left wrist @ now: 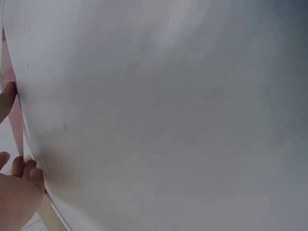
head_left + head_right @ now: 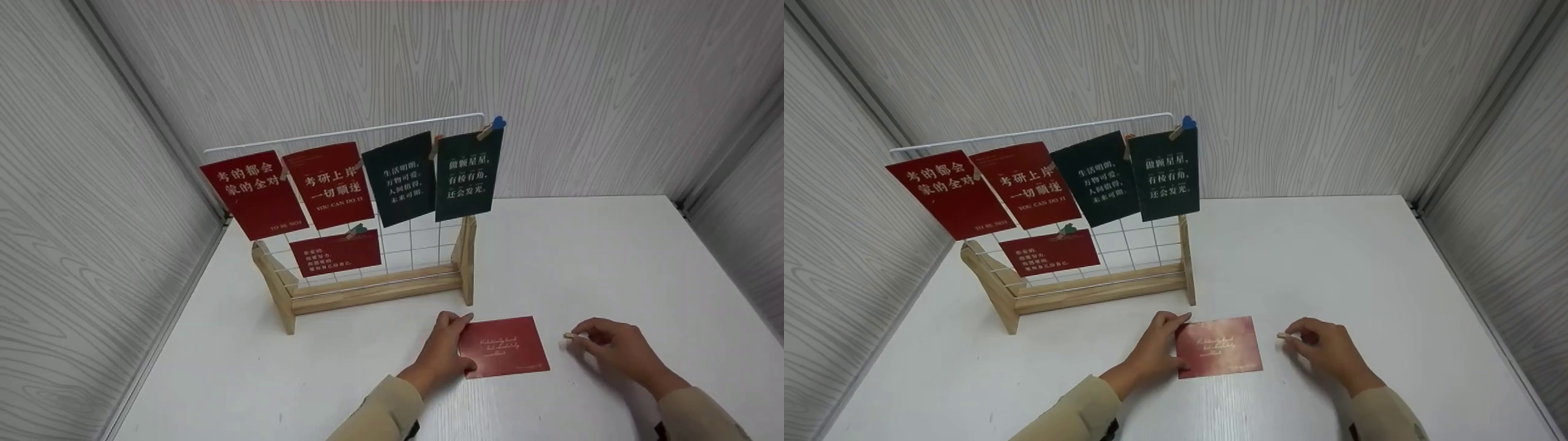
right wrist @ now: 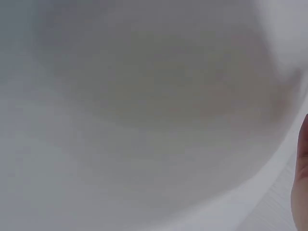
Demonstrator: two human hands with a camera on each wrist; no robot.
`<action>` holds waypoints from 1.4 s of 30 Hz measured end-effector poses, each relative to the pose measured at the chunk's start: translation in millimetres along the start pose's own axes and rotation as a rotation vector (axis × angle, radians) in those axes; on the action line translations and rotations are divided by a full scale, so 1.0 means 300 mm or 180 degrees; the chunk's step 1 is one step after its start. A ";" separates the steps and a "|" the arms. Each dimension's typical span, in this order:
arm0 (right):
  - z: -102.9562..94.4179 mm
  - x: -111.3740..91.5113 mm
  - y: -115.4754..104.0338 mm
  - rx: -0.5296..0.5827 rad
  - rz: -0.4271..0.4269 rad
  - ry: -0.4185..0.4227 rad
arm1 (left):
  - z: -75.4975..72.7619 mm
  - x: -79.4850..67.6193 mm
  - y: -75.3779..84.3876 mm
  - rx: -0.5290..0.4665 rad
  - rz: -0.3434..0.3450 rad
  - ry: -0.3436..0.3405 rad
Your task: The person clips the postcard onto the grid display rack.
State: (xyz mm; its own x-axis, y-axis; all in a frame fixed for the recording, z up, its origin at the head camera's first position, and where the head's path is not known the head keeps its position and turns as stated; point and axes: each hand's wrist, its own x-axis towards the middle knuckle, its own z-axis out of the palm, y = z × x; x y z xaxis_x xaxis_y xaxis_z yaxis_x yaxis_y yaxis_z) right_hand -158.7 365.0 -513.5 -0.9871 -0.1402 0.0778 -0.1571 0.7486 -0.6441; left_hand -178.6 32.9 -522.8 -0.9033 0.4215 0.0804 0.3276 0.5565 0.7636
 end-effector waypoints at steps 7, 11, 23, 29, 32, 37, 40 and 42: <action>0.035 0.064 -0.069 0.0243 -0.0151 0.0082 | -0.007 0.001 -0.002 -0.0297 -0.0218 -0.0063; 0.049 0.097 -0.102 0.0435 -0.0259 0.0125 | -0.022 -0.003 -0.018 -0.0288 -0.0336 -0.0062; 0.097 0.179 -0.197 0.0876 -0.0547 0.0156 | -0.129 -0.027 -0.072 -0.0523 -0.0132 0.0416; 0.107 0.212 -0.241 0.1058 -0.0328 0.0071 | -0.197 -0.036 -0.102 -0.0722 -0.0150 0.0582; 0.111 0.229 -0.265 0.1086 -0.0200 0.0037 | -0.228 -0.036 -0.113 -0.0753 -0.0171 0.0662; 0.115 0.257 -0.304 0.1038 -0.0185 0.0056 | -0.276 -0.033 -0.121 -0.0783 -0.0194 0.0776; 0.118 0.271 -0.330 0.1073 -0.0310 0.0106 | -0.307 -0.031 -0.123 -0.0824 -0.0168 0.0824; 0.120 0.280 -0.349 0.1137 -0.0399 0.0135 | -0.330 -0.029 -0.124 -0.0834 -0.0136 0.0862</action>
State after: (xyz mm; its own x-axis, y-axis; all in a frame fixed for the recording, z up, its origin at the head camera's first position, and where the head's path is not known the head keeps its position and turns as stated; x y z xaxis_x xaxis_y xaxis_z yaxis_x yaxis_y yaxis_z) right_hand -224.1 251.6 -467.1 -0.9625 -0.1839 0.1994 -0.2631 0.4532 -0.8517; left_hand -210.3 -62.3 -488.6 -0.9666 0.1777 0.1847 0.2378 0.3528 0.9050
